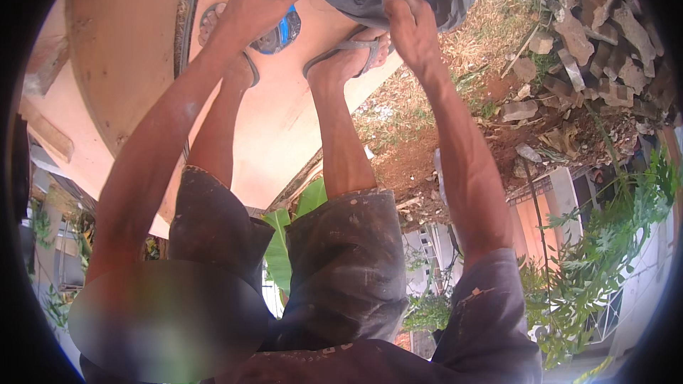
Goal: The person measures a large pink board with a tape measure, marks it with a pencil, and then uses a hammer to attach a wooden strip to the board. The person also handles a small bag and a piece of wood during the process.
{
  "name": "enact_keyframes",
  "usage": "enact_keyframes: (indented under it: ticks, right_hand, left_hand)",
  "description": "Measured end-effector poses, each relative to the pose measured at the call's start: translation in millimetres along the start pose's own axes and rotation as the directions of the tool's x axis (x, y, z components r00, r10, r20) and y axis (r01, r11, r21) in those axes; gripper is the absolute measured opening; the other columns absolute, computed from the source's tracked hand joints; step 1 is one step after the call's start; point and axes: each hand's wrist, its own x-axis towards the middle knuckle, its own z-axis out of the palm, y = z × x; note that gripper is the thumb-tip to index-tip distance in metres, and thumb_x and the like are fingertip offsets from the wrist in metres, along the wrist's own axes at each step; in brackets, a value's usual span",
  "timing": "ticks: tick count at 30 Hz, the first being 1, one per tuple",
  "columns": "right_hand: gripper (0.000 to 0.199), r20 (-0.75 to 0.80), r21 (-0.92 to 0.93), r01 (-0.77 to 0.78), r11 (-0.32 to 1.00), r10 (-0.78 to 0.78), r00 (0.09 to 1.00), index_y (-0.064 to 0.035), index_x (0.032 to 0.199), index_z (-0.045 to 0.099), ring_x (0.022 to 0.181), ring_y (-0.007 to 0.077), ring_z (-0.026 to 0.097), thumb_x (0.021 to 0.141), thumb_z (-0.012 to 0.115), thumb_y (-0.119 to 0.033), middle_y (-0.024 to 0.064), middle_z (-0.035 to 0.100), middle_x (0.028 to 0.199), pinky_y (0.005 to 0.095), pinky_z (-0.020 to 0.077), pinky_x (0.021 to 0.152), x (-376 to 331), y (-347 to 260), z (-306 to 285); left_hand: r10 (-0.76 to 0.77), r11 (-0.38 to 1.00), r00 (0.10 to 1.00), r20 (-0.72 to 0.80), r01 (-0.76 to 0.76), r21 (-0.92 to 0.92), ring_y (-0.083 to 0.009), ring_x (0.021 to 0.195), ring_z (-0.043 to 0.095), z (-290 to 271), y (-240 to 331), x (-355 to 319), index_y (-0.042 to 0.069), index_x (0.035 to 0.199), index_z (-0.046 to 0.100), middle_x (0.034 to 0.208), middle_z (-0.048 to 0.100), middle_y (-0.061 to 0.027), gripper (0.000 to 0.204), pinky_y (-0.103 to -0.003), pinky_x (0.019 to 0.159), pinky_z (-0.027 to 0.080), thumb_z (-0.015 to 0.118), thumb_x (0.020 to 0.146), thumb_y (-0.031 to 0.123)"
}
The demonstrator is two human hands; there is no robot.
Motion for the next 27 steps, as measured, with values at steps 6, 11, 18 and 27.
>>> enact_keyframes:
  ticks: [6, 11, 18, 27]
  right_hand:
    - [0.026, 0.151, 0.426, -0.21, 0.88, 0.159, 0.976, -0.0046, 0.091, 0.053, 0.052, 0.0092, 0.048, 0.101, 0.037, -0.022, 0.0026, 0.053, 0.067, 0.0238, 0.0415, 0.049, -76, -98, 30]
    - [0.024, 0.166, 0.451, -0.223, 0.864, 0.164, 0.972, -0.0012, 0.099, 0.061, 0.068, 0.0134, 0.058, 0.101, 0.052, -0.023, 0.0074, 0.063, 0.081, 0.0281, 0.048, 0.062, -91, -137, 72]
    - [0.024, 0.098, 0.019, -0.077, 0.997, 0.075, 0.992, 0.0021, 0.096, 0.067, 0.07, 0.0104, 0.054, 0.097, 0.06, -0.021, 0.0029, 0.061, 0.076, 0.027, 0.0453, 0.066, -53, -131, 138]
    - [0.023, 0.161, 0.183, -0.287, 0.94, 0.259, 0.952, 0.0023, 0.1, 0.064, 0.062, 0.0047, 0.049, 0.098, 0.057, -0.019, -0.0012, 0.057, 0.07, 0.0219, 0.0426, 0.055, -68, -115, 141]
  left_hand:
    - [-0.502, 0.79, 0.864, -0.045, 0.436, -0.431, -0.0075, 0.078, 0.058, -43, 20, -51, 0.011, 0.108, 0.073, 0.08, 0.064, -0.0077, 0.03, -0.027, 0.068, 0.048, 0.057, 0.092, 0.03]
    - [-0.379, 0.906, 0.911, -0.164, 0.401, 0.133, -0.0329, 0.094, 0.06, -40, 28, -80, 0.007, 0.098, 0.074, 0.079, 0.065, -0.0164, 0.039, -0.041, 0.095, 0.038, 0.054, 0.093, 0.04]
    - [-0.455, 0.873, 0.861, -0.227, 0.481, 0.074, -0.0426, 0.094, 0.057, 12, -109, -77, -0.001, 0.101, 0.057, 0.097, 0.061, -0.0245, 0.038, -0.049, 0.086, 0.041, 0.054, 0.095, 0.036]
    - [0.005, 0.796, 0.844, -0.536, 0.322, 0.513, -0.0405, 0.13, 0.039, -17, -143, -75, -0.007, 0.137, 0.045, 0.135, 0.05, -0.0299, 0.061, -0.047, 0.113, 0.023, 0.05, 0.098, 0.038]
